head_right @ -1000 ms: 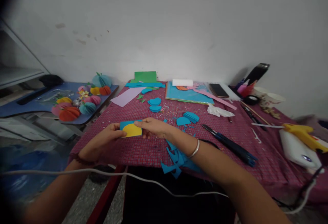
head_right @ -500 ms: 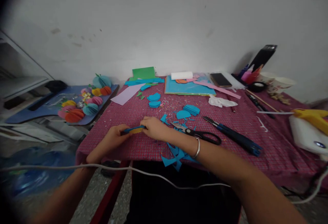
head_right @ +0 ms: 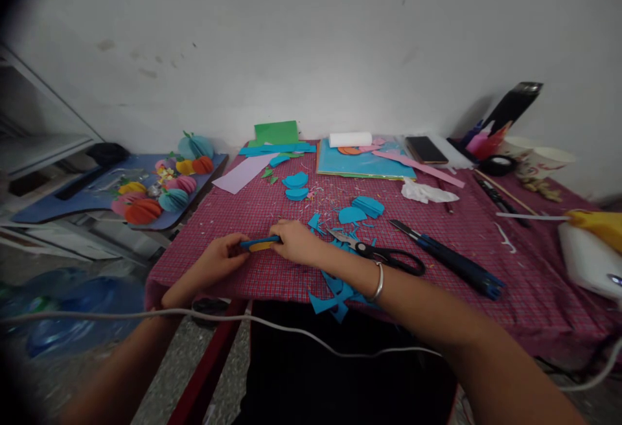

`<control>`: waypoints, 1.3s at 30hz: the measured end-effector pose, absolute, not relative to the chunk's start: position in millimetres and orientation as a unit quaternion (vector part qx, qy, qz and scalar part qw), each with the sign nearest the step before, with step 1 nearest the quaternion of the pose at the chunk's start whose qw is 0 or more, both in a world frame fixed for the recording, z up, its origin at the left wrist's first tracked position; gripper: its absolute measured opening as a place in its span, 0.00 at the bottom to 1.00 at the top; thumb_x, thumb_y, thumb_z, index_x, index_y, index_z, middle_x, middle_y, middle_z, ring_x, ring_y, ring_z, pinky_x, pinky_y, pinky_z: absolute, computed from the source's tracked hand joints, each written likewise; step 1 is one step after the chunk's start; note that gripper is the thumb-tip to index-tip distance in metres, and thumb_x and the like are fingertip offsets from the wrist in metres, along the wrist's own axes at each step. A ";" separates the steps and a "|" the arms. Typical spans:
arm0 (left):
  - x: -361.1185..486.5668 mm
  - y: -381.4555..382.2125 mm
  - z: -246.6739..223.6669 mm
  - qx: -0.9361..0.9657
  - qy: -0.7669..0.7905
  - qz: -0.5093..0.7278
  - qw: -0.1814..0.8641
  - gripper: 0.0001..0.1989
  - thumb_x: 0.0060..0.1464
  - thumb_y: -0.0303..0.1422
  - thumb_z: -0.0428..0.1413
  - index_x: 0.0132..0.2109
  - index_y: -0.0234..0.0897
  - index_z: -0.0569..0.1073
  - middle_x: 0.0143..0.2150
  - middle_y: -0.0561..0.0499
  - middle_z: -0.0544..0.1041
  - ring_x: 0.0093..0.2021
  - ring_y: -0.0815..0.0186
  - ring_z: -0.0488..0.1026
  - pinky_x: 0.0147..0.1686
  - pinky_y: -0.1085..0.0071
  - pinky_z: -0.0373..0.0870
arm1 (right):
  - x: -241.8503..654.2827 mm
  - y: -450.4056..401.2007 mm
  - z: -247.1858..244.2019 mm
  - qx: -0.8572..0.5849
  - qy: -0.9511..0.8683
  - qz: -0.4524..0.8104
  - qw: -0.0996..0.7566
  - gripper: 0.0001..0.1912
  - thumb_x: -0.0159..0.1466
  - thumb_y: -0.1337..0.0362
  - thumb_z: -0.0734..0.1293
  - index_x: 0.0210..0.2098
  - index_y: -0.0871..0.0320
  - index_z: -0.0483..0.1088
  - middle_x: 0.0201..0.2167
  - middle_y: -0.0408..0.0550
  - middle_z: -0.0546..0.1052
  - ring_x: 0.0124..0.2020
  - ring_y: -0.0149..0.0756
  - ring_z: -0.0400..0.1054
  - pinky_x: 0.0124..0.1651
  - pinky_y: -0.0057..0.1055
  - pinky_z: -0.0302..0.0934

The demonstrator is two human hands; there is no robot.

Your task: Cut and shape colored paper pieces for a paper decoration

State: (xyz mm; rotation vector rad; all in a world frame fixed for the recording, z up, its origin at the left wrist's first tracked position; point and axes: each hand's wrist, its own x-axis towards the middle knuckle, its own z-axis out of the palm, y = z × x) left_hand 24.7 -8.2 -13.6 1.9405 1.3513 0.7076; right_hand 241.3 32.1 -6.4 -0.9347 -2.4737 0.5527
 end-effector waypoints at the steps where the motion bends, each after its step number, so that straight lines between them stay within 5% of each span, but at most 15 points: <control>1: 24.9 -7.8 -14.1 0.742 0.520 0.270 0.326 0.06 0.49 0.29 0.52 0.35 0.34 0.71 0.28 0.55 0.70 0.28 0.69 0.66 0.28 0.74 0.61 | 241.1 32.0 -6.1 -0.337 -0.894 0.201 0.217 0.02 0.58 0.72 0.66 0.30 0.61 0.71 0.29 0.45 0.70 0.31 0.31 0.63 0.35 0.26 0.54; 23: 32.1 -10.2 -11.1 0.789 0.530 0.226 0.214 0.00 0.48 0.28 0.52 0.30 0.36 0.67 0.26 0.55 0.67 0.26 0.69 0.64 0.26 0.73 0.57 | 242.1 31.9 -5.6 -0.343 -0.898 0.192 0.197 0.06 0.62 0.68 0.63 0.30 0.61 0.70 0.28 0.44 0.69 0.30 0.31 0.62 0.34 0.26 0.52; 30: 39.3 -10.9 -14.6 0.806 0.541 0.204 0.128 0.06 0.50 0.26 0.49 0.27 0.37 0.63 0.26 0.54 0.65 0.27 0.68 0.63 0.28 0.71 0.55 | 241.9 30.9 -4.2 -0.341 -0.898 0.198 0.195 0.05 0.62 0.68 0.64 0.30 0.61 0.70 0.28 0.45 0.70 0.30 0.31 0.63 0.34 0.25 0.53; 39: 36.5 -5.9 -4.3 0.739 0.557 0.262 0.274 0.03 0.45 0.27 0.52 0.26 0.36 0.66 0.24 0.56 0.64 0.26 0.69 0.61 0.27 0.73 0.54 | 240.1 31.7 -6.2 -0.360 -0.880 0.220 0.216 0.06 0.60 0.71 0.64 0.26 0.61 0.68 0.26 0.44 0.69 0.29 0.30 0.61 0.33 0.26 0.52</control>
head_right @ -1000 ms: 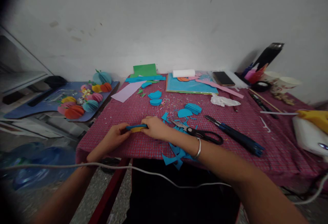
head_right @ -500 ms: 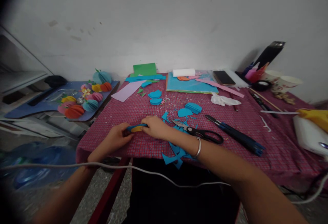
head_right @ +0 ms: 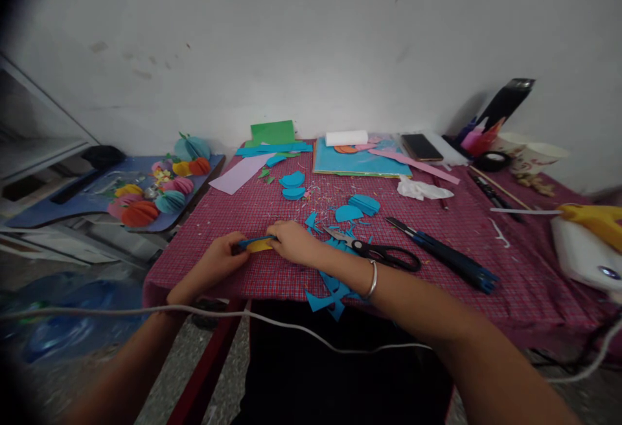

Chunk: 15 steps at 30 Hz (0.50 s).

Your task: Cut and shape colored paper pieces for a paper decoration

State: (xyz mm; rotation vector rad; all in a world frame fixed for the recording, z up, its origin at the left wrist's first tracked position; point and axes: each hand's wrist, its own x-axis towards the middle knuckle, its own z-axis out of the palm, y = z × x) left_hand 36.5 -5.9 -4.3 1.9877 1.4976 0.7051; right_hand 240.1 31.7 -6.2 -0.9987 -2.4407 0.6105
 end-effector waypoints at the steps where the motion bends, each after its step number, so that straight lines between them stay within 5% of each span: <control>1: 35.5 -5.4 -0.1 0.714 0.551 0.287 0.324 0.03 0.46 0.29 0.54 0.26 0.36 0.67 0.24 0.56 0.64 0.25 0.70 0.61 0.26 0.73 0.54 | 240.3 31.6 -3.6 -0.380 -0.860 0.261 0.219 0.06 0.59 0.70 0.64 0.25 0.61 0.67 0.24 0.42 0.68 0.27 0.29 0.61 0.31 0.26 0.52; 8: 47.8 -11.1 22.0 0.456 0.447 0.475 0.605 0.23 0.51 0.51 0.50 0.24 0.36 0.67 0.20 0.54 0.66 0.19 0.72 0.60 0.16 0.76 0.50 | 255.2 28.2 23.8 -0.373 -0.636 0.618 0.274 0.08 0.57 0.61 0.66 0.30 0.60 0.66 0.19 0.37 0.67 0.16 0.23 0.56 0.19 0.22 0.50; 15: 86.5 -22.0 9.4 0.563 0.465 0.454 0.511 0.20 0.45 0.45 0.59 0.20 0.35 0.65 0.16 0.57 0.60 0.18 0.74 0.55 0.20 0.75 0.50 | 272.3 16.7 36.6 -0.349 -0.625 0.631 0.299 0.09 0.53 0.61 0.69 0.29 0.61 0.67 0.17 0.35 0.66 0.16 0.21 0.56 0.18 0.20 0.50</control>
